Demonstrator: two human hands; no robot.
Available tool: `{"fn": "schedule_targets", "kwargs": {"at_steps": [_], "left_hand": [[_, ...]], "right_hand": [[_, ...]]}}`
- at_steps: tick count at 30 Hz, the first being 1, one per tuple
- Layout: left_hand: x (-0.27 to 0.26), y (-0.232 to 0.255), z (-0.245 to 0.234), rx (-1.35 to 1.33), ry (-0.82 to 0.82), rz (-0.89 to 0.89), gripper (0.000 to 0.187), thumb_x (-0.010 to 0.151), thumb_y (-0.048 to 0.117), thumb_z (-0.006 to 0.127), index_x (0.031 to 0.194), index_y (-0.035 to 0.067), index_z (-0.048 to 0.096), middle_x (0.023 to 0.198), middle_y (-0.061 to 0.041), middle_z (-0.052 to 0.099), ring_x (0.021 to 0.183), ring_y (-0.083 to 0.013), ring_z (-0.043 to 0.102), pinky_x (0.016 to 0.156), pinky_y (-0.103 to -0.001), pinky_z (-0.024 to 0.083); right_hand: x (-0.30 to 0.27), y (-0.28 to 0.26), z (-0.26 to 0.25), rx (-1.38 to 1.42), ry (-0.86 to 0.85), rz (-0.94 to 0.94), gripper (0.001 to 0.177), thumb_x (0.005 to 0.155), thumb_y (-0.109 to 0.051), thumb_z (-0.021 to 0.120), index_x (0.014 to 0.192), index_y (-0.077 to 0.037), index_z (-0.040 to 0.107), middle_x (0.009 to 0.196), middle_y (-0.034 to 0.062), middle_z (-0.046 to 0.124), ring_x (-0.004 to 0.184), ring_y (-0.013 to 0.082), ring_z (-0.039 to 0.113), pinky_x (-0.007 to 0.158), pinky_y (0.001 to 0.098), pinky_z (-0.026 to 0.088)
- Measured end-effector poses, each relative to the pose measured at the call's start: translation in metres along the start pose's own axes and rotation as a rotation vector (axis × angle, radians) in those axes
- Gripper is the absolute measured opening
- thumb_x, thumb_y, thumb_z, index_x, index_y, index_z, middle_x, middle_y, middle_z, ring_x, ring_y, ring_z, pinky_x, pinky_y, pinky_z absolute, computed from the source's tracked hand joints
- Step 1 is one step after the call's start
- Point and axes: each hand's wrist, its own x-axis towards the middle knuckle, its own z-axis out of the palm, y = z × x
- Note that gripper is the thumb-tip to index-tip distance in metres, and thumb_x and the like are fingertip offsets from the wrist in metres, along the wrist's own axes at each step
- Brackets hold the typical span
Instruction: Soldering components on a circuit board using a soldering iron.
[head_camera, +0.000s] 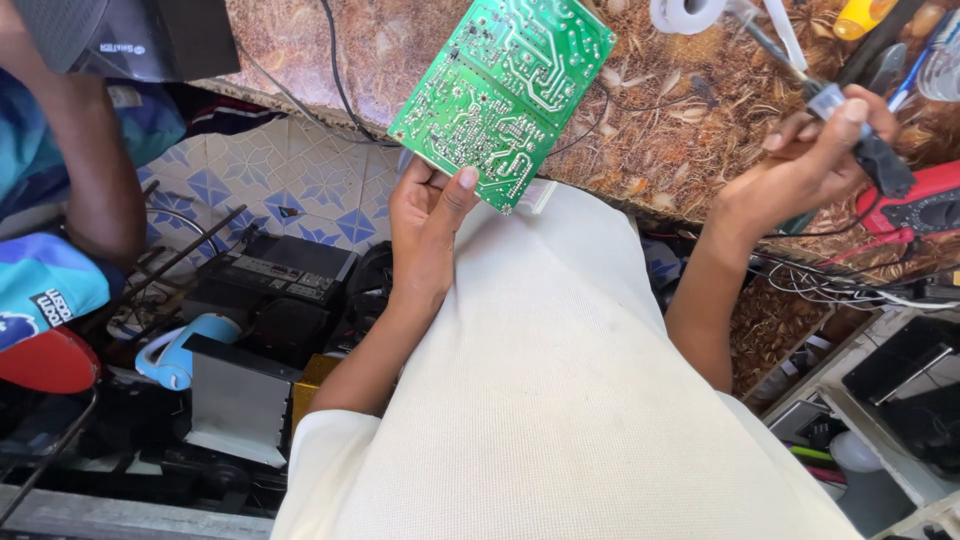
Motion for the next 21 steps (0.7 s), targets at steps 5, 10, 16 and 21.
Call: {"fn": "schedule_targets", "kwargs": {"at_steps": [5,10,16,21], "left_hand": [[-0.003,-0.007,-0.002,-0.136,0.013,-0.031,0.035,0.097,0.02,0.074,0.123,0.002,0.061,0.111,-0.008,0.072,0.105,-0.0156,0.069,0.097,-0.033,0.059],[-0.005,-0.006,0.0,-0.191,-0.065,-0.002,0.023,0.098,0.014,0.074,0.117,0.004,0.065,0.113,-0.006,0.072,0.108,-0.014,0.066,0.103,-0.029,0.053],[-0.01,0.002,-0.001,-0.278,-0.103,-0.016,0.023,0.101,0.012,0.07,0.12,0.002,0.064,0.115,-0.006,0.069,0.111,-0.0135,0.064,0.106,-0.029,0.052],[-0.014,0.003,-0.001,-0.215,-0.123,-0.016,0.025,0.102,0.018,0.068,0.122,0.003,0.065,0.115,-0.004,0.07,0.111,-0.0123,0.065,0.108,-0.03,0.051]], "right_hand": [[0.012,-0.012,-0.019,0.099,0.11,-0.055,0.032,0.094,-0.032,0.078,0.086,-0.003,0.071,0.059,0.0035,0.049,0.047,0.0117,0.039,0.046,0.0329,0.033],[0.009,-0.045,-0.023,0.23,0.109,-0.055,0.036,0.09,-0.007,0.051,0.061,-0.009,0.029,0.057,0.0095,0.024,0.058,0.022,0.026,0.064,0.0418,0.028],[-0.044,-0.113,0.043,0.061,-0.259,-0.031,0.037,0.108,-0.041,0.048,0.089,-0.012,0.035,0.076,0.0016,0.026,0.055,0.0122,0.018,0.06,0.0328,0.019],[-0.067,-0.138,0.084,-0.016,-0.445,-0.204,0.038,0.114,-0.036,0.047,0.097,-0.006,0.03,0.087,0.0051,0.026,0.068,0.019,0.02,0.059,0.0388,0.022]]}}
